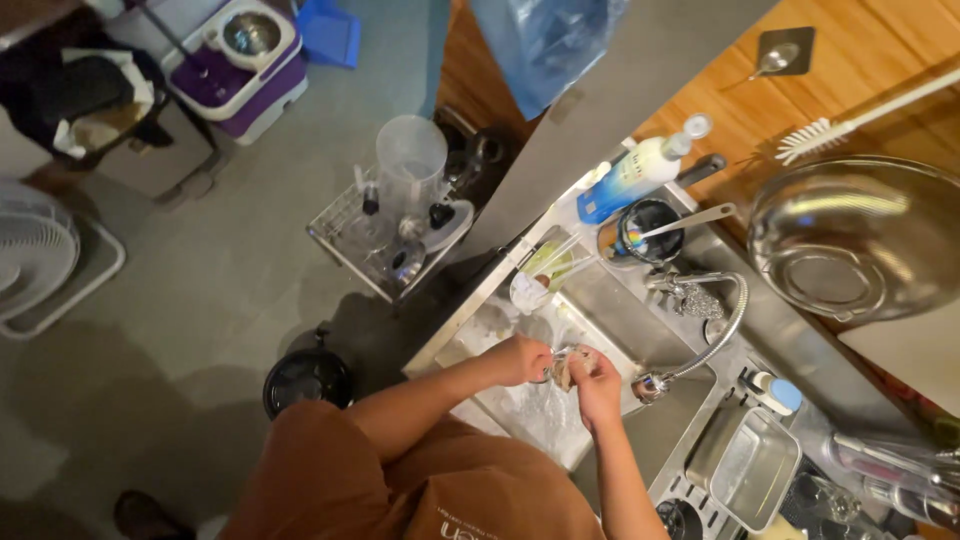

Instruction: Washing various kitchen items including a metal bowl, a coffee filter part, and a metal container in a sink using a scrubber.

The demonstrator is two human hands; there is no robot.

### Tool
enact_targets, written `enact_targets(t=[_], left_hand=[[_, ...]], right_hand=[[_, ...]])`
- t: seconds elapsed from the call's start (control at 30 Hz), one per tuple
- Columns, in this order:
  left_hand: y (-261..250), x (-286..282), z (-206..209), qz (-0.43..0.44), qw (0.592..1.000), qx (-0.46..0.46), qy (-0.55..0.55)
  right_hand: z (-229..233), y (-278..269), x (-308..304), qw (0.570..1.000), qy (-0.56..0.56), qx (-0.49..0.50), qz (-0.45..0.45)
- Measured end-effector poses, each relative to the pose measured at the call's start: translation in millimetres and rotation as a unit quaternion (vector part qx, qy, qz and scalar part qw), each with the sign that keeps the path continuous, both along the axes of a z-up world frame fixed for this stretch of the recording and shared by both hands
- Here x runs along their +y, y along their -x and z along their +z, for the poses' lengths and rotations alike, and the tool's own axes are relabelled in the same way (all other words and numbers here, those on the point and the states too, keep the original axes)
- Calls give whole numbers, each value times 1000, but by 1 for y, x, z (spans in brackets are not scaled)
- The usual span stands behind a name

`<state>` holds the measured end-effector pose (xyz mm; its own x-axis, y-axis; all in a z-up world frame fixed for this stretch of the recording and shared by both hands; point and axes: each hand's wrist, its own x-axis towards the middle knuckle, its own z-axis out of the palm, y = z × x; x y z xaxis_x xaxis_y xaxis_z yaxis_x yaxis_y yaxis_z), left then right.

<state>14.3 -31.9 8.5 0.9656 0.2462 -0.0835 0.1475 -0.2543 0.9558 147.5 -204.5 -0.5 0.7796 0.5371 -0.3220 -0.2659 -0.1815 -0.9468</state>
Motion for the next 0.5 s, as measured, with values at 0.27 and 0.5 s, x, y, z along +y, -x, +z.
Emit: enact_targets(t=[0.27, 0.5], left_hand=[[8, 14, 14, -86, 994, 26, -65], [8, -3, 18, -6, 999, 42, 18]], right_hand=[[26, 13, -3, 958, 233, -137, 96], [-10, 22, 6, 994, 44, -55, -88]])
